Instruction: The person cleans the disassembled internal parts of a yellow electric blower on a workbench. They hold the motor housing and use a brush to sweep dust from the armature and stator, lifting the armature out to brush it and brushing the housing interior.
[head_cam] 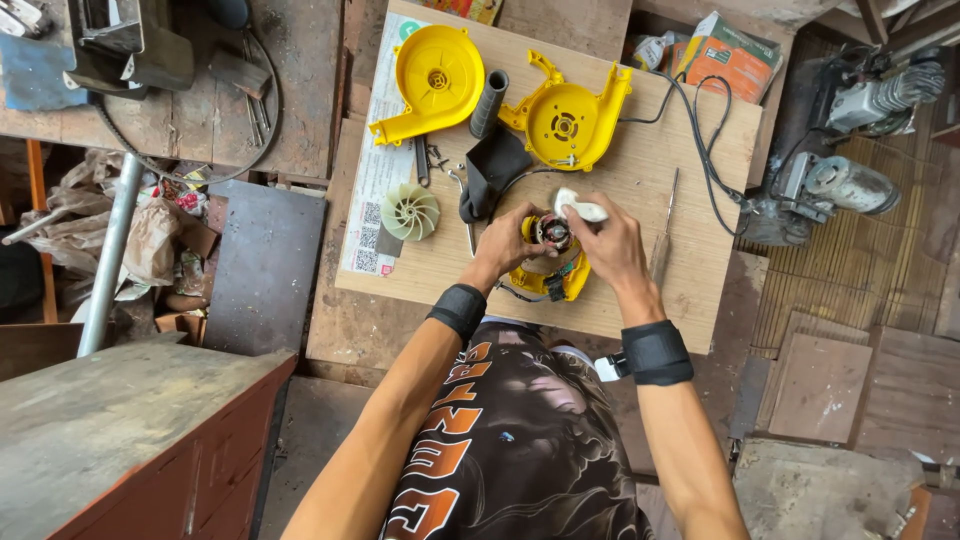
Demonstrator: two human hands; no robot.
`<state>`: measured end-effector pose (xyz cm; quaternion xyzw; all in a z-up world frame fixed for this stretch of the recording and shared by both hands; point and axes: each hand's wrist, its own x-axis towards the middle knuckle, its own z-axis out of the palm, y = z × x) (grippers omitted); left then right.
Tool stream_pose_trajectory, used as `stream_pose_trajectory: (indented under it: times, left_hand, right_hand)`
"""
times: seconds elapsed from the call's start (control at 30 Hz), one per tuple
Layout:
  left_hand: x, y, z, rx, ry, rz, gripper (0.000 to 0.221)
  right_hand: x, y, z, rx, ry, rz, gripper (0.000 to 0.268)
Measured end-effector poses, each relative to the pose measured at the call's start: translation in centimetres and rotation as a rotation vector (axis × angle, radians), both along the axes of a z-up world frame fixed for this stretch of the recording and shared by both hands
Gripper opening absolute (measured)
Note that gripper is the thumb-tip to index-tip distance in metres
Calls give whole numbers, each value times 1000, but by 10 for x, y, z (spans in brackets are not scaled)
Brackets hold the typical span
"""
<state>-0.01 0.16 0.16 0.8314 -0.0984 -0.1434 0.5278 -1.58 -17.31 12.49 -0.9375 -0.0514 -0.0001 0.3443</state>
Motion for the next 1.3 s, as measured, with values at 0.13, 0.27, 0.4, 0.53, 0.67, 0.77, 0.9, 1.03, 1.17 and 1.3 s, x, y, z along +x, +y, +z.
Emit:
stream_pose_trajectory:
  times: [0.13,0.27,0.4,0.53,0.67,0.77,0.9,1.03,1.17,1.3]
  left_hand:
    - [-1,6,19,20,36,-18,79]
    - [2,1,13,6,36,-22,74]
    - [0,2,9,-43,-5,-57,77]
    - [-6,8,19,-41,-30,-81,69]
    - [-8,11,19,-87,-67,-59,63]
    - [-7,12,25,-91,-36,-47,67]
    - [-6,12,34,-32,-20,-88,57]
    - [-2,11,41,61,33,-103,60]
    - [-6,11,36,67,14,-95,61]
    - [-5,10,29,25,-19,-74,64]
  right_hand:
    - [2,4,11,26,115,84,30]
    - [3,2,-12,-61,77,107,32]
    - [6,-13,-17,85,3,-49,27]
    - [3,-17,14,11,-77,-37,25]
    - [-9,-37,5,-20,-106,-74,27]
    - [-21,-50,-4,-11,-72,-124,27]
    - [-40,-64,-32,88,-30,-194,30]
    - [-55,-70,-49,29,173,-187,30]
    - [-58,-71,-47,15,77,-185,33]
    - [-51,-59,-40,42,-57,-74,29]
